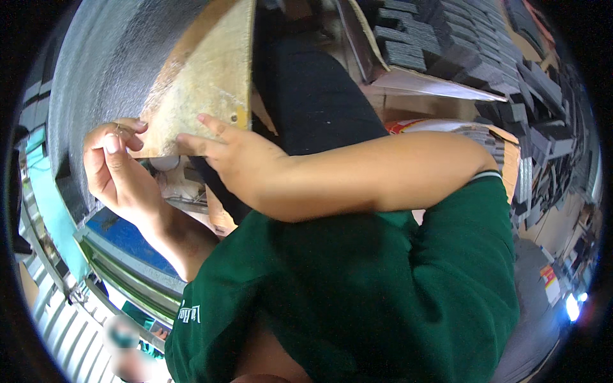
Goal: The person sits on the floor and trims gray foam pieces using a small blade. They peel away thin strips of foam, scrape the surface, and stack the trimmed pieces on a nearby pile.
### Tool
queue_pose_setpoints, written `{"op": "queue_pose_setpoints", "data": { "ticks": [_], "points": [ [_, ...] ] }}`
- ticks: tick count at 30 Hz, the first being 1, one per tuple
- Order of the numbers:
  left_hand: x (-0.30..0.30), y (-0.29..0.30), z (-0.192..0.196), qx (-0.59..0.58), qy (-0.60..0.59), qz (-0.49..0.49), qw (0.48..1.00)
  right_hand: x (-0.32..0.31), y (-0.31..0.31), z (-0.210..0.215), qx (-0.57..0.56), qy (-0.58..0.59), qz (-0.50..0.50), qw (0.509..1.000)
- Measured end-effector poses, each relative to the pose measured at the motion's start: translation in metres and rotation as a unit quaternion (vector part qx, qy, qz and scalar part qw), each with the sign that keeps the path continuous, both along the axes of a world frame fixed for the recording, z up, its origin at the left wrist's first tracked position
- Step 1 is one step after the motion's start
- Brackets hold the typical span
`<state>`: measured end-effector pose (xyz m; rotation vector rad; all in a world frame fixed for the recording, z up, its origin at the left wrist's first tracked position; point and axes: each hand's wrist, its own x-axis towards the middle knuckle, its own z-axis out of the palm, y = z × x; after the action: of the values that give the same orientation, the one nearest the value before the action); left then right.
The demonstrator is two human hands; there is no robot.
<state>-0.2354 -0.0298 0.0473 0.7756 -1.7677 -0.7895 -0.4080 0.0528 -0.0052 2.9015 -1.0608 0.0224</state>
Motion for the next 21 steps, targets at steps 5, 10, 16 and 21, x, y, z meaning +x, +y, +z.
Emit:
{"op": "queue_pose_setpoints", "data": {
  "ticks": [5,10,16,21],
  "points": [
    [0.03,-0.004,-0.011,0.044,-0.114,0.186,0.975,-0.005,-0.003,-0.007,-0.027,-0.02,0.026,0.999],
    [0.034,0.009,-0.017,0.124,-0.169,0.197,0.958,-0.005,-0.005,-0.01,-0.067,-0.052,0.019,0.996],
    [0.017,0.01,-0.014,-0.034,-0.266,0.027,0.963,-0.011,-0.004,-0.007,-0.032,-0.058,0.028,0.997],
    [-0.004,0.009,-0.017,-0.045,-0.286,-0.048,0.956,-0.014,-0.004,-0.005,-0.034,-0.067,0.025,0.997]
  ]
}}
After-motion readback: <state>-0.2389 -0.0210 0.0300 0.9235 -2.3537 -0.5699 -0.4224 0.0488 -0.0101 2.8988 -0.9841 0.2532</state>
